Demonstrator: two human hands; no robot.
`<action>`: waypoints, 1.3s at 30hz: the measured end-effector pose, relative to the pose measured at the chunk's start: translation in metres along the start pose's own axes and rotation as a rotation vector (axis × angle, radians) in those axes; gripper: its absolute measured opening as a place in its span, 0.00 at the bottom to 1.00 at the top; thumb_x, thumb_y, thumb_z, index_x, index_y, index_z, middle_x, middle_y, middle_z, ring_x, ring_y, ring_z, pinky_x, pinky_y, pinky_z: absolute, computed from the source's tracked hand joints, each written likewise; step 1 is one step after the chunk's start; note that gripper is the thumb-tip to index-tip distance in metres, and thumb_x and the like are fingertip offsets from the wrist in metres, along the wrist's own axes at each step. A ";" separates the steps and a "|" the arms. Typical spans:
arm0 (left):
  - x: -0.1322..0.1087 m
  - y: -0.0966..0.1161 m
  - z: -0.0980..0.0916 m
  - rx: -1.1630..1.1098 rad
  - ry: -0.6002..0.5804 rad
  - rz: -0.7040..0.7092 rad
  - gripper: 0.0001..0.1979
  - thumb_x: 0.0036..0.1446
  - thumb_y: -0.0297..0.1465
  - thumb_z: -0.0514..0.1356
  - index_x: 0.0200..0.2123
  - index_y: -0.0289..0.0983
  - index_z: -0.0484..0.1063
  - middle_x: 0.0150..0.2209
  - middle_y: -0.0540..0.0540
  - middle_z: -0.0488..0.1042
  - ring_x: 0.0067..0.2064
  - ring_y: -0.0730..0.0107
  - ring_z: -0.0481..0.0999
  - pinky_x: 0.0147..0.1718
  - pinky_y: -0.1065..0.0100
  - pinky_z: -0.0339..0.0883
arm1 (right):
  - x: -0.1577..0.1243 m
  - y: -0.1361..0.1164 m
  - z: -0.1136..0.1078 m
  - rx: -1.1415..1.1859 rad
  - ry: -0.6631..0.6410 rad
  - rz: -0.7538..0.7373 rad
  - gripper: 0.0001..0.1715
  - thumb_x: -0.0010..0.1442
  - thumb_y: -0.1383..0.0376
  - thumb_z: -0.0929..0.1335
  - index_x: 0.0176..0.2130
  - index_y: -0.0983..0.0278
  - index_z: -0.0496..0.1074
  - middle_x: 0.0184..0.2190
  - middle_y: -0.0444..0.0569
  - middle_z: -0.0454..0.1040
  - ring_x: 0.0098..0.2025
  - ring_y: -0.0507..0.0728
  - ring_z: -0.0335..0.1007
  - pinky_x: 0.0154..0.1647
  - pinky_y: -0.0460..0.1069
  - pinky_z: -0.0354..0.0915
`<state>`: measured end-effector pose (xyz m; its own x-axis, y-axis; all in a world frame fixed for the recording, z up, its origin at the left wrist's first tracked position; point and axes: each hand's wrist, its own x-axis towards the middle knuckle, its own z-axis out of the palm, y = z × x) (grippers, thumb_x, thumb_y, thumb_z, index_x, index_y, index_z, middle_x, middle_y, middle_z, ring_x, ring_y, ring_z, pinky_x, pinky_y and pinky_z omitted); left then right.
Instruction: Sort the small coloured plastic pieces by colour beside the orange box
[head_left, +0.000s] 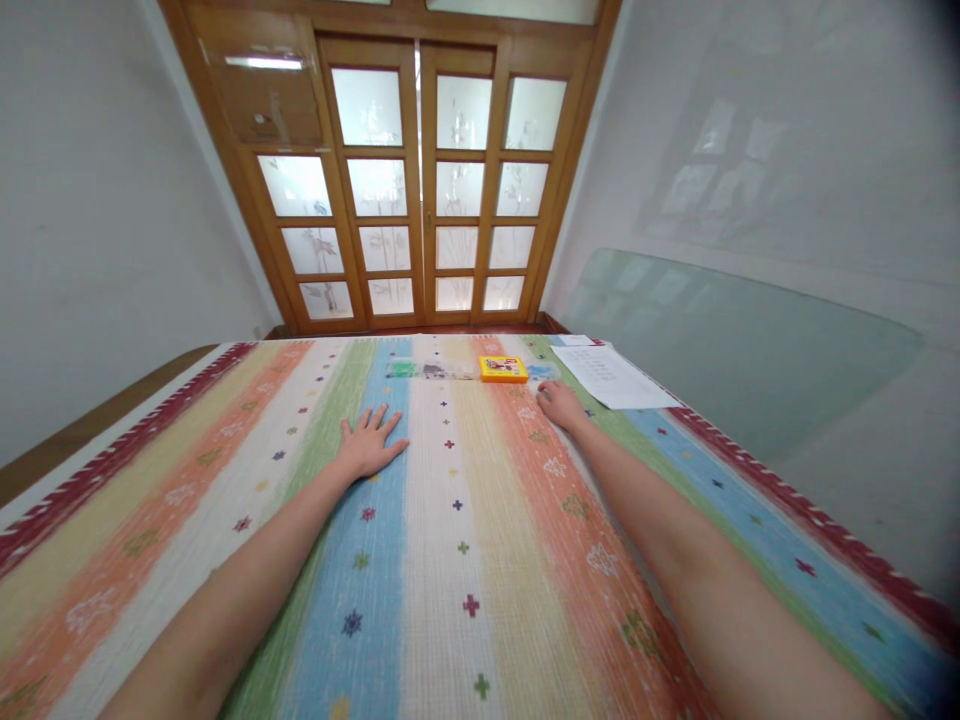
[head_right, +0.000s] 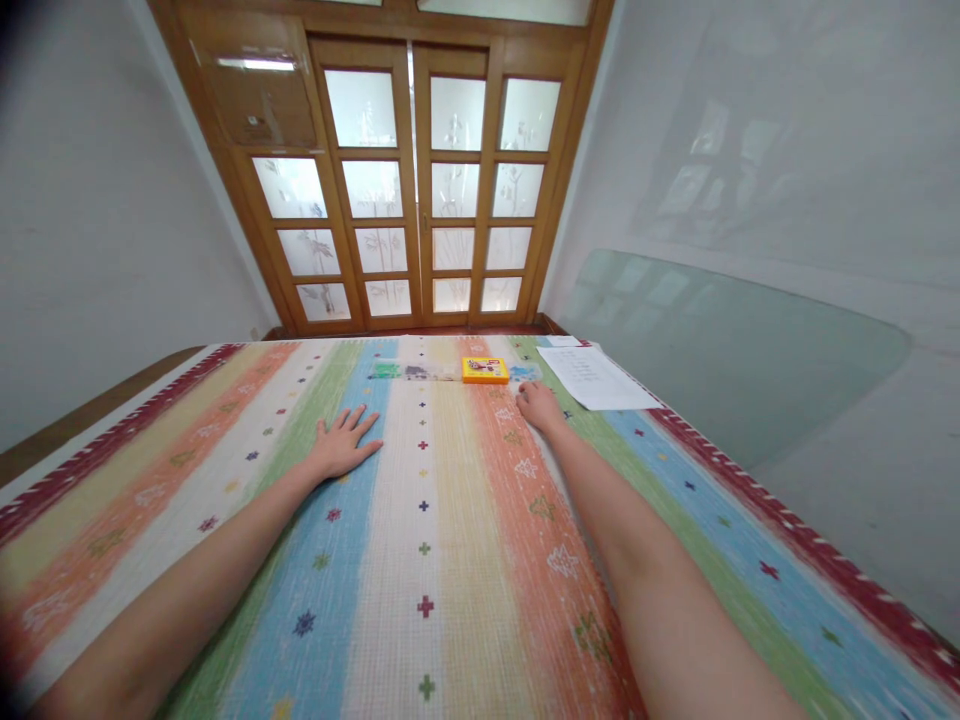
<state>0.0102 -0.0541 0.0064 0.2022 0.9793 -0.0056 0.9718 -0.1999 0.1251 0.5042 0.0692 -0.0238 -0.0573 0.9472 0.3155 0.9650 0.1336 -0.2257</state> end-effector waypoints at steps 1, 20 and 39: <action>0.000 0.000 0.001 0.003 0.004 0.000 0.40 0.68 0.60 0.45 0.76 0.51 0.52 0.79 0.44 0.41 0.78 0.35 0.41 0.67 0.23 0.36 | 0.000 0.000 0.000 0.004 -0.002 0.001 0.16 0.69 0.62 0.65 0.52 0.65 0.76 0.53 0.60 0.77 0.55 0.63 0.72 0.60 0.54 0.65; 0.010 -0.012 0.007 0.002 0.001 0.035 0.41 0.67 0.62 0.45 0.77 0.52 0.51 0.79 0.44 0.41 0.78 0.36 0.40 0.68 0.24 0.34 | 0.053 0.010 0.002 -0.035 0.103 -0.014 0.32 0.67 0.59 0.67 0.67 0.66 0.68 0.68 0.63 0.65 0.68 0.69 0.62 0.71 0.59 0.57; 0.011 -0.015 0.006 -0.026 -0.014 0.043 0.41 0.66 0.62 0.45 0.77 0.53 0.50 0.79 0.43 0.42 0.78 0.36 0.40 0.68 0.25 0.34 | -0.057 -0.041 -0.025 -0.079 0.031 -0.091 0.27 0.67 0.54 0.68 0.63 0.55 0.73 0.60 0.60 0.71 0.63 0.74 0.64 0.66 0.65 0.60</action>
<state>-0.0012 -0.0408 -0.0015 0.2453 0.9693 -0.0135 0.9589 -0.2406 0.1508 0.4740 0.0026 -0.0090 -0.1386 0.9225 0.3603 0.9735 0.1938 -0.1216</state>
